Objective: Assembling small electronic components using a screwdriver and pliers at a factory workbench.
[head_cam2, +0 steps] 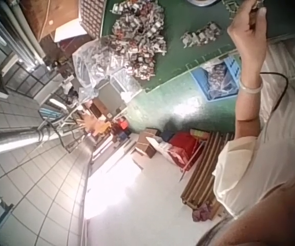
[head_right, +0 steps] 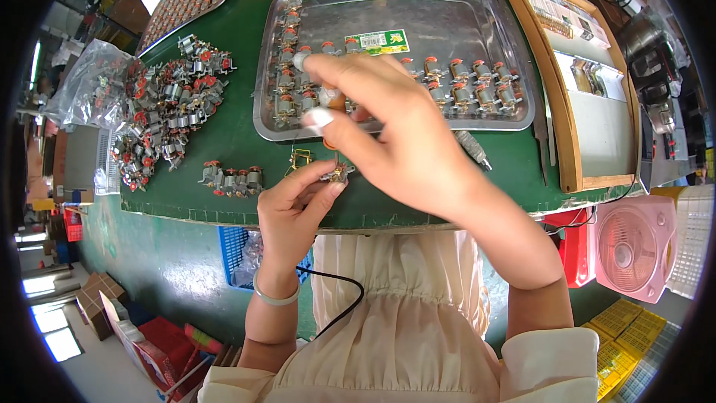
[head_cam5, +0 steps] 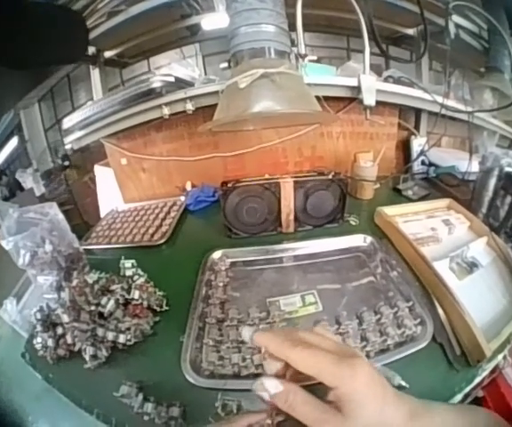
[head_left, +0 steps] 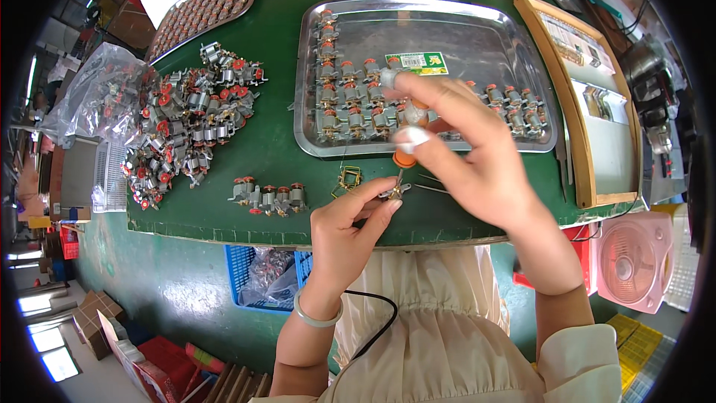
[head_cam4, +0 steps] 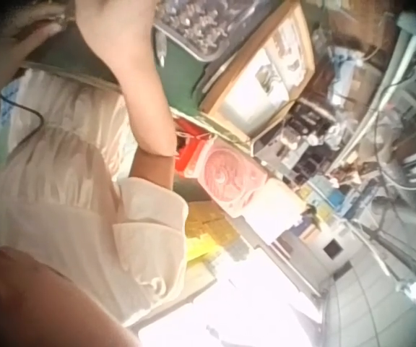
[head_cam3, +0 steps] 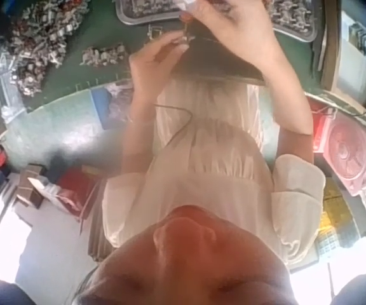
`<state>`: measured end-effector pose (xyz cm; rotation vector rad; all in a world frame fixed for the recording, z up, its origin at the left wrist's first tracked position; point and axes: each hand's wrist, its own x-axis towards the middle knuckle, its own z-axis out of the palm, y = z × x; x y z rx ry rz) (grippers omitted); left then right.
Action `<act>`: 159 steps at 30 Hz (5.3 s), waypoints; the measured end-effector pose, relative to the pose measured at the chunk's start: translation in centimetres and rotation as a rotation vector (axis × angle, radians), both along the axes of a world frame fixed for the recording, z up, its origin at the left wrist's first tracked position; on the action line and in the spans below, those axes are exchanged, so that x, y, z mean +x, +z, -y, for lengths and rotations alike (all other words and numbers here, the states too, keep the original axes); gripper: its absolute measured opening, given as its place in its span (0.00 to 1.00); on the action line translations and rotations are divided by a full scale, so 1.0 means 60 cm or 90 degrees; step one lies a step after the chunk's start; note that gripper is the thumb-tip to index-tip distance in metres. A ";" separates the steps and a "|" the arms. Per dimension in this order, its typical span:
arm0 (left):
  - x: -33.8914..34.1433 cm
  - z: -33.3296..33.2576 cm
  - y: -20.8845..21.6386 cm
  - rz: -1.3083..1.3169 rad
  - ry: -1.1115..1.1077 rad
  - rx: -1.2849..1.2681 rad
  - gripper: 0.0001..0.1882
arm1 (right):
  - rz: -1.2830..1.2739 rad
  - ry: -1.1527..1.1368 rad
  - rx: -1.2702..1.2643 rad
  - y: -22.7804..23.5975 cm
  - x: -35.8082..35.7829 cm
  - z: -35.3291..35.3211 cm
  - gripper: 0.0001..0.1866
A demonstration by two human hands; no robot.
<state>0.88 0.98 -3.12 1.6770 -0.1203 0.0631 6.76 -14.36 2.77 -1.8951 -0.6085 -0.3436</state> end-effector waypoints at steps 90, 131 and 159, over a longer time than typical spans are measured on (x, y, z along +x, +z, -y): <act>0.001 0.001 0.048 0.049 -0.116 -0.262 0.07 | -0.565 0.188 0.473 -0.037 -0.111 0.010 0.10; -0.006 0.032 0.040 0.082 -0.051 -0.315 0.07 | -0.579 0.128 0.601 -0.037 -0.112 0.007 0.07; -0.021 0.065 0.041 0.107 0.155 -0.233 0.08 | -0.398 0.046 0.443 -0.048 -0.112 0.000 0.11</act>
